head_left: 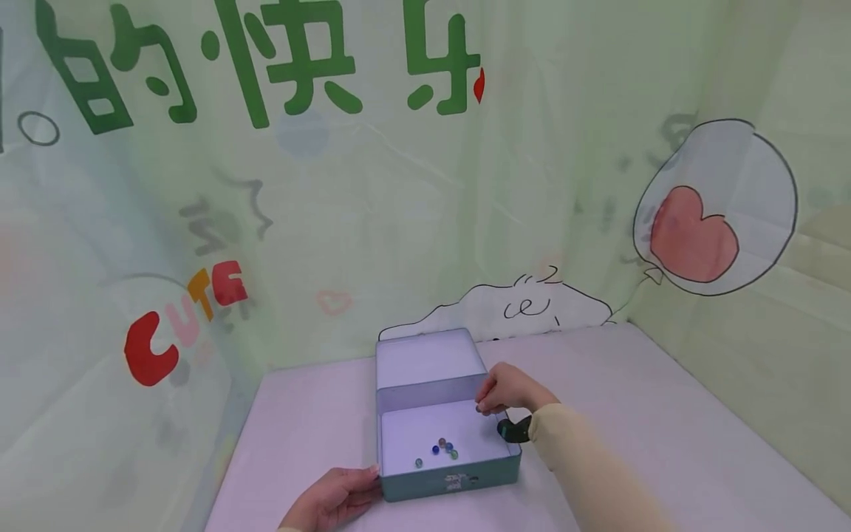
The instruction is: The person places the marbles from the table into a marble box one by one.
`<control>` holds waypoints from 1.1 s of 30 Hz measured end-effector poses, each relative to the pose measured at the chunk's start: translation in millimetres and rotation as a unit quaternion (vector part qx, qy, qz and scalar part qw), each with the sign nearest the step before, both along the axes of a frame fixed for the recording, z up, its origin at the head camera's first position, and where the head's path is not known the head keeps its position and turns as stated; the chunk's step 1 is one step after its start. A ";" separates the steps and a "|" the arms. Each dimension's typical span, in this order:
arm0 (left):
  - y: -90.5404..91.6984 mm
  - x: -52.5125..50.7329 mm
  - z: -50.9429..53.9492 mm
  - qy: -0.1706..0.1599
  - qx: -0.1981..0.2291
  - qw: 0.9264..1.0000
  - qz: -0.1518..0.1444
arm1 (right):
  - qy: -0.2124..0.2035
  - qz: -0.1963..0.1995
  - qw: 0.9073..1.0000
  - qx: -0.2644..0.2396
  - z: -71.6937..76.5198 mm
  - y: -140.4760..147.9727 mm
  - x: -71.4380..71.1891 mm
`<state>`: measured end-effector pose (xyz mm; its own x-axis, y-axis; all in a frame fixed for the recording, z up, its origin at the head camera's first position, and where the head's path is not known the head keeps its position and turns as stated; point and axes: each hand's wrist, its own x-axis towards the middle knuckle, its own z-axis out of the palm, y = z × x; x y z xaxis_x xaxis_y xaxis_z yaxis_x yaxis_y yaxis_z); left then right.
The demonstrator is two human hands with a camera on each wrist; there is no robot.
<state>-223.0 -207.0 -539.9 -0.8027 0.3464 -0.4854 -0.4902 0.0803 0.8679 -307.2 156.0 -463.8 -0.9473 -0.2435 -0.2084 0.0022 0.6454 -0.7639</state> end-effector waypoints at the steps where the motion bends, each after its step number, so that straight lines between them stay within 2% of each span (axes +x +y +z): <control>1: 0.4 -0.6 -1.4 -0.001 -0.002 1.000 0.003 | -0.003 -0.001 1.000 0.012 -1.5 -7.2 0.1; 7: 1.4 -3.8 -7.5 0.003 -0.009 1.000 0.004 | -0.019 0.010 0.997 0.077 -10.5 -37.2 1.1; 13: 1.3 -3.7 -9.1 0.007 -0.008 1.000 0.001 | -0.018 0.006 0.993 0.112 -19.9 -47.3 1.3; 26: 1.1 -4.0 -7.9 0.011 0.000 1.000 -0.009 | 0.004 -0.005 0.992 0.123 -22.2 -45.1 1.6; 29: 0.5 -4.1 -9.1 0.008 0.003 1.000 -0.006 | 0.011 -0.007 0.994 0.111 -21.6 -42.4 1.2; 33: -0.5 -5.5 -11.4 0.004 -0.001 1.000 -0.003 | 0.014 -0.009 0.998 0.063 -21.2 -34.1 -3.1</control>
<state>-228.5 -207.6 -551.2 -0.8045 0.3504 -0.4796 -0.4828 0.0846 0.8717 -310.3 121.9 -485.0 -0.9568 -0.2006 -0.2103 -0.0057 0.7364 -0.6765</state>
